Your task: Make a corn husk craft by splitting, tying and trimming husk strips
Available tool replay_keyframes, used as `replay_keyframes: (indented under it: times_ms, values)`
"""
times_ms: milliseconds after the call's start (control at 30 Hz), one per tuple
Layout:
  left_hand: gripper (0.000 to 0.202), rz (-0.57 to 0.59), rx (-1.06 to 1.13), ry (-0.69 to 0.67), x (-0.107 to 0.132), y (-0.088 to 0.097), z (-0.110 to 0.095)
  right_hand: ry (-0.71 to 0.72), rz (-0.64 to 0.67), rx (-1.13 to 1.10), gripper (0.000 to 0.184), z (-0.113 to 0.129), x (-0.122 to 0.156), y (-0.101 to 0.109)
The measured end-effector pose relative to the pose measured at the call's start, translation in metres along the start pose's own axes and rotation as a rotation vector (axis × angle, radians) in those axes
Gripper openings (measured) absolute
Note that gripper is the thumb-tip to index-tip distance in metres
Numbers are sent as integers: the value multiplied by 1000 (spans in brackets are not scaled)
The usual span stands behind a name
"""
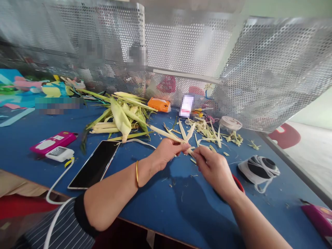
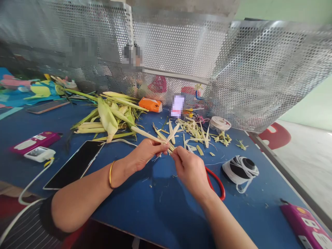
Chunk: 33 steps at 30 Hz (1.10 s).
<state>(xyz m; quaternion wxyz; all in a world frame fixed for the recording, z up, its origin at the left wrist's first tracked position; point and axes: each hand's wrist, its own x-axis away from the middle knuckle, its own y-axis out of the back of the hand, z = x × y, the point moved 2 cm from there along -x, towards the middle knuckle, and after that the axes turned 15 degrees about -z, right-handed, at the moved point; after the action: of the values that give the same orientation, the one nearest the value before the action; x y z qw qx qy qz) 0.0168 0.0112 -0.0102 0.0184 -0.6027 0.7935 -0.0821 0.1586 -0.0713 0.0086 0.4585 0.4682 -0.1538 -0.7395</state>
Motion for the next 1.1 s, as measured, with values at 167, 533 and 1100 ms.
replay_keyframes:
  times_ms: [167, 533, 1100]
  values:
    - [36, 88, 22, 108, 0, 2, -1, -213, 209, -329, 32, -7, -9, 5]
    - [39, 302, -82, 245, 17, -6, -1, -705, 9, -951, 33, -17, -5, -19]
    - [39, 614, -171, 381, 32, -15, 4, -481, 274, -608, 31, -9, -5, -10]
